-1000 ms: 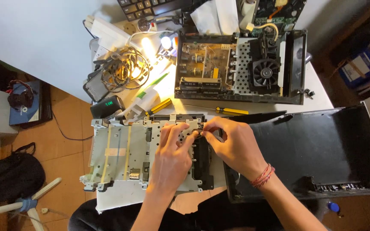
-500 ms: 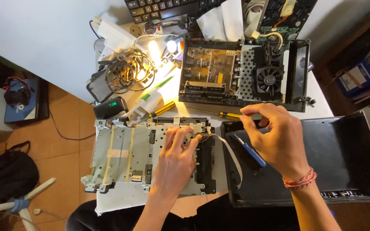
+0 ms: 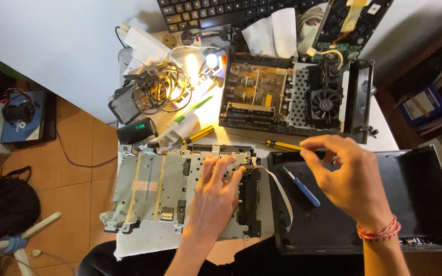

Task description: The person is disconnecting various internal cables and ribbon connectors from a game console during a repair or disassembly process.

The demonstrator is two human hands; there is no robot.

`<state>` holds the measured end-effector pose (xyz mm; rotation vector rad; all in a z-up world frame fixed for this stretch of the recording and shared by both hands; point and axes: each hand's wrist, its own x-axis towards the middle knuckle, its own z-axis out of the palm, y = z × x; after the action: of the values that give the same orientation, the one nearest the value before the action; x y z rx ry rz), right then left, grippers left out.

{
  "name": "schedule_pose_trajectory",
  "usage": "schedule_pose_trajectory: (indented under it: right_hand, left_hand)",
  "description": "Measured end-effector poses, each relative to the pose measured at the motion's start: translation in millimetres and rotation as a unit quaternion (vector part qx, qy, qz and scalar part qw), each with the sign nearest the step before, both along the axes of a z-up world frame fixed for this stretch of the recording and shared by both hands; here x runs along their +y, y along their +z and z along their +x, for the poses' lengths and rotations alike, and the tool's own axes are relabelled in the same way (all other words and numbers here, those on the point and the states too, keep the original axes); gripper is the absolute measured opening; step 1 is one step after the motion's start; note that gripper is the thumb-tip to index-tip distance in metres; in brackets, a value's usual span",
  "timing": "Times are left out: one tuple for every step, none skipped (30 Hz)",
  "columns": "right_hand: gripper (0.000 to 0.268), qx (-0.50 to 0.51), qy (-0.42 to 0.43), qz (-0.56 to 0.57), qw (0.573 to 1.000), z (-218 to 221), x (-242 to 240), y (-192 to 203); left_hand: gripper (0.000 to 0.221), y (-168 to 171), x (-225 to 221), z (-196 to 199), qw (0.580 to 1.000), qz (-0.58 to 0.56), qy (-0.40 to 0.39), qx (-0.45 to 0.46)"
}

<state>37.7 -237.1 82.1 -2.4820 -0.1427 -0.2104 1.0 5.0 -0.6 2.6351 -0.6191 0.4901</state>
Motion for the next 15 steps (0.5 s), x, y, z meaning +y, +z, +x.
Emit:
schedule_pose_trajectory:
  right_hand:
    - [0.012, 0.004, 0.000, -0.004, 1.000, 0, 1, -3]
    - [0.014, 0.007, -0.001, -0.009, 1.000, 0, 2, -5]
    - [0.014, 0.005, 0.002, -0.009, 1.000, -1, 4, -2]
    - [0.013, 0.005, 0.006, -0.020, 1.000, -2, 6, 1]
    - [0.013, 0.006, 0.012, -0.030, 0.999, -2, 9, 3]
    - [0.013, 0.004, 0.014, -0.030, 0.999, -2, 11, 5]
    - [0.014, 0.017, 0.008, -0.038, 0.999, -1, 13, 6]
    - [0.014, 0.031, 0.002, -0.045, 0.999, -1, 16, 7]
    - [0.014, 0.030, 0.003, -0.046, 0.998, 0, 18, 8]
    - [0.014, 0.027, 0.007, -0.060, 0.998, 1, 19, 8]
    - [0.015, 0.022, 0.011, -0.075, 0.997, 3, 21, 9]
    - [0.015, 0.020, 0.012, -0.076, 0.997, 6, 24, 8]
    - [0.015, 0.019, 0.018, -0.074, 0.997, 8, 26, 6]
    - [0.016, 0.017, 0.024, -0.073, 0.997, 11, 29, 4]
    - [0.016, 0.016, 0.025, -0.074, 0.997, 13, 32, 2]
  left_hand:
    - [0.050, 1, 0, 0, 1.000, 0.008, -0.003, 0.001]
    - [0.050, 1, 1, 1, 1.000, 0.016, -0.006, 0.002]
    - [0.050, 0, 1, 1, 1.000, 0.015, -0.003, 0.000]
    - [0.049, -1, 0, 1, 1.000, 0.018, -0.002, -0.002]
    - [0.049, -3, 1, 1, 1.000, 0.021, 0.000, -0.004]
    - [0.049, -5, 1, 1, 1.000, 0.021, 0.002, -0.006]
    - [0.054, -7, 1, 1, 1.000, 0.025, 0.003, 0.007]
    - [0.059, -9, 1, 1, 0.999, 0.028, 0.005, 0.019]
    - [0.059, -11, 2, 1, 0.999, 0.027, 0.006, 0.018]
    - [0.064, -12, 3, 1, 0.998, 0.063, 0.010, 0.016]
    - [0.068, -14, 4, 1, 0.995, 0.098, 0.013, 0.014]
    - [0.068, -15, 4, 2, 0.995, 0.097, 0.014, 0.012]
    - [0.066, -16, 4, 2, 0.996, 0.088, 0.014, 0.012]
    - [0.064, -18, 4, 1, 0.997, 0.078, 0.014, 0.013]
    - [0.064, -18, 4, 1, 0.997, 0.077, 0.015, 0.012]
